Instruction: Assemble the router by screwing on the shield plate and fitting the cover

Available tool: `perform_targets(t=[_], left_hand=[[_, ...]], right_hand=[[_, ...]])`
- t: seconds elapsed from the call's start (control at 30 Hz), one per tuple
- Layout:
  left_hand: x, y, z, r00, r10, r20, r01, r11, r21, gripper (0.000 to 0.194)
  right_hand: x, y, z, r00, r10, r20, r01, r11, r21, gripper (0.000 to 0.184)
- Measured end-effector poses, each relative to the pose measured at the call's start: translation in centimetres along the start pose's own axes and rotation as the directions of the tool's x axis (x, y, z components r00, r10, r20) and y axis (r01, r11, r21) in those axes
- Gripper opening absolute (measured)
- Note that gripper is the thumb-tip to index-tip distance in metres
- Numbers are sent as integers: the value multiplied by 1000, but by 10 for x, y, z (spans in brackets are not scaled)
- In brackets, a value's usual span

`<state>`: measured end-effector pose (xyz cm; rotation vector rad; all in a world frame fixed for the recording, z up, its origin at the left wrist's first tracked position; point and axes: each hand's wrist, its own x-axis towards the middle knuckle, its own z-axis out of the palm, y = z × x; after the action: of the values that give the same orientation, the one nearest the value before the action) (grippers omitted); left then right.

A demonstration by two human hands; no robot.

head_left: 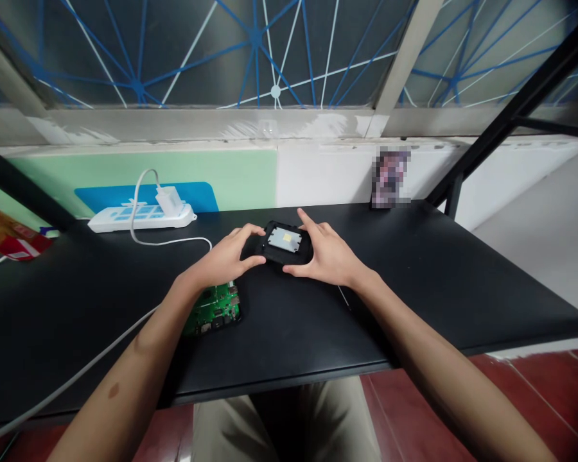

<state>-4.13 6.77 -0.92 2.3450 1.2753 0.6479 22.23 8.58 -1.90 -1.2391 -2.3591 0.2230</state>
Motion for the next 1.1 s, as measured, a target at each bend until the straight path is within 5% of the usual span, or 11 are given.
perform_targets(t=[0.37, 1.1], left_hand=[[0, 7, -2, 995, 100, 1, -100, 995, 22, 16], [-2, 6, -4, 999, 26, -22, -26, 1000, -4, 39]], right_hand=[[0, 0, 1, 1000, 29, 4, -29, 998, 53, 125], [0, 0, 0, 1000, -3, -12, 4, 997, 75, 127]])
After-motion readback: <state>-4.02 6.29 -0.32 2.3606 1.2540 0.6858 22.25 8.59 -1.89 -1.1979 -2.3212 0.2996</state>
